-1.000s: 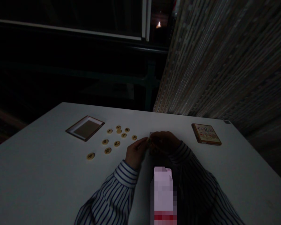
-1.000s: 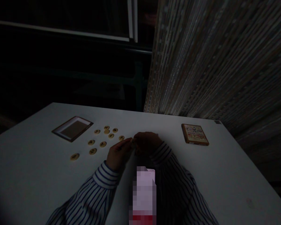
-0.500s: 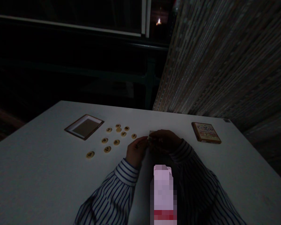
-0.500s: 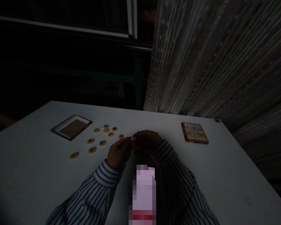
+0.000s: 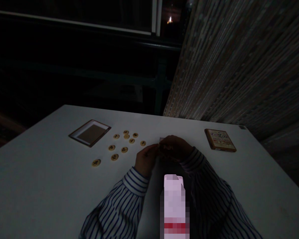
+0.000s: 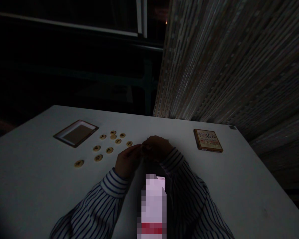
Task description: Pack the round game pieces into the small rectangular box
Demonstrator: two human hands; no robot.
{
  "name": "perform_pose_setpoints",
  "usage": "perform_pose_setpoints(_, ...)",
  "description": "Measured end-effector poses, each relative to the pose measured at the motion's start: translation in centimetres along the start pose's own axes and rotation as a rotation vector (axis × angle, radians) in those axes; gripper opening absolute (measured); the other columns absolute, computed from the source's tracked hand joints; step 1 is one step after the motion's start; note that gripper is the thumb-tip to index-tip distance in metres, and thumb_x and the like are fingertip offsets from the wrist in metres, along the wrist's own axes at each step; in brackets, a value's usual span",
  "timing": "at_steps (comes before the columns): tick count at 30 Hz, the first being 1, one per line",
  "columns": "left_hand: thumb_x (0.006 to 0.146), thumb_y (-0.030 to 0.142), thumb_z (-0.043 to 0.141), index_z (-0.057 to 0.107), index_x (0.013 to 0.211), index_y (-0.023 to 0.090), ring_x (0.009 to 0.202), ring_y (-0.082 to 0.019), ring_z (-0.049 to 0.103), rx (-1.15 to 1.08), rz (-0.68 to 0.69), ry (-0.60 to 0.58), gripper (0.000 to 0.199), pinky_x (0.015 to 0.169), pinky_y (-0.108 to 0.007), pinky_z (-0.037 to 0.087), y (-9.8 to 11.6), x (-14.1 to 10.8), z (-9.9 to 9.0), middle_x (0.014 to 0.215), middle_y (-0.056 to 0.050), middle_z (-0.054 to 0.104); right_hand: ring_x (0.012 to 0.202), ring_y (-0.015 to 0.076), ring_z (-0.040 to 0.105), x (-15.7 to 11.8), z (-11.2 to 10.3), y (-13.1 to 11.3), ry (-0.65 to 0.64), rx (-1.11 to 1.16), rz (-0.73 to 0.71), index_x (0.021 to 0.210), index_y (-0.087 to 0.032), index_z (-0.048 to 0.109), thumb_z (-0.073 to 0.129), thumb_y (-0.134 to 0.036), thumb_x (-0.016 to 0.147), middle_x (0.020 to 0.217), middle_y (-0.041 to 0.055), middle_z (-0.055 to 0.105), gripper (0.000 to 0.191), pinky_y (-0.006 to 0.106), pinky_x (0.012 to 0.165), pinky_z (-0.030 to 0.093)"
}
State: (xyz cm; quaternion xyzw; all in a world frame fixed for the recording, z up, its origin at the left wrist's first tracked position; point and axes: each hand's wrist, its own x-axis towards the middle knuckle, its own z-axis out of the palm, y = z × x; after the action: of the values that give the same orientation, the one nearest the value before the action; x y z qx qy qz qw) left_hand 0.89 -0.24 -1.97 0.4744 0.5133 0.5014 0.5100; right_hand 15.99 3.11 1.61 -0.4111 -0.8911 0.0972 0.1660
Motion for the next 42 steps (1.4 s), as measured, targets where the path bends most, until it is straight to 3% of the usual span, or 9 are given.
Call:
perform_pose_setpoints(5, 0.069, 0.029, 0.055, 0.064, 0.088, 0.016, 0.082, -0.017, 0.061, 0.068, 0.023, -0.005, 0.024, 0.076, -0.029, 0.050, -0.1, 0.0, -0.1, 0.086, -0.004, 0.068, 0.063, 0.0110, 0.049, 0.0, -0.3, -0.3, -0.026, -0.022, 0.002, 0.075, -0.017, 0.061, 0.051, -0.029, 0.074, 0.068, 0.0023, 0.058, 0.016, 0.022, 0.056, 0.033)
perform_pose_setpoints(11, 0.070, 0.029, 0.054, 0.064, 0.087, 0.016, 0.078, -0.016, 0.062, 0.135, 0.054, 0.019, 0.024, 0.073, -0.027, 0.051, -0.6, 0.1, -0.3, 0.084, -0.005, 0.068, 0.064, 0.0110, 0.050, 0.0, -0.3, 0.0, -0.027, -0.034, 0.026, 0.077, -0.016, 0.062, 0.052, -0.027, 0.074, 0.072, 0.0038, 0.060, 0.015, 0.022, 0.058, 0.035)
perform_pose_setpoints(23, 0.074, 0.031, 0.048, 0.061, 0.094, 0.016, 0.081, -0.016, 0.061, 0.332, 0.099, -0.039, 0.028, 0.074, -0.029, 0.049, -2.3, 0.2, -0.8, 0.088, -0.005, 0.066, 0.084, 0.0174, 0.056, 0.3, -0.4, -0.2, -0.355, -0.200, 0.278, 0.095, -0.023, 0.062, 0.046, -0.033, 0.077, 0.091, 0.0065, 0.063, 0.026, 0.027, 0.070, 0.039)
perform_pose_setpoints(42, 0.076, 0.028, 0.043, 0.059, 0.099, 0.018, 0.087, -0.016, 0.059, 0.682, 0.246, -0.096, 0.030, 0.078, -0.029, 0.048, -2.2, -0.1, -0.7, 0.096, -0.004, 0.064, 0.087, 0.0189, 0.057, 0.4, 0.0, -0.4, -0.412, -0.227, 0.235, 0.093, -0.017, 0.063, 0.044, -0.033, 0.079, 0.095, 0.0105, 0.063, 0.028, 0.029, 0.074, 0.042)
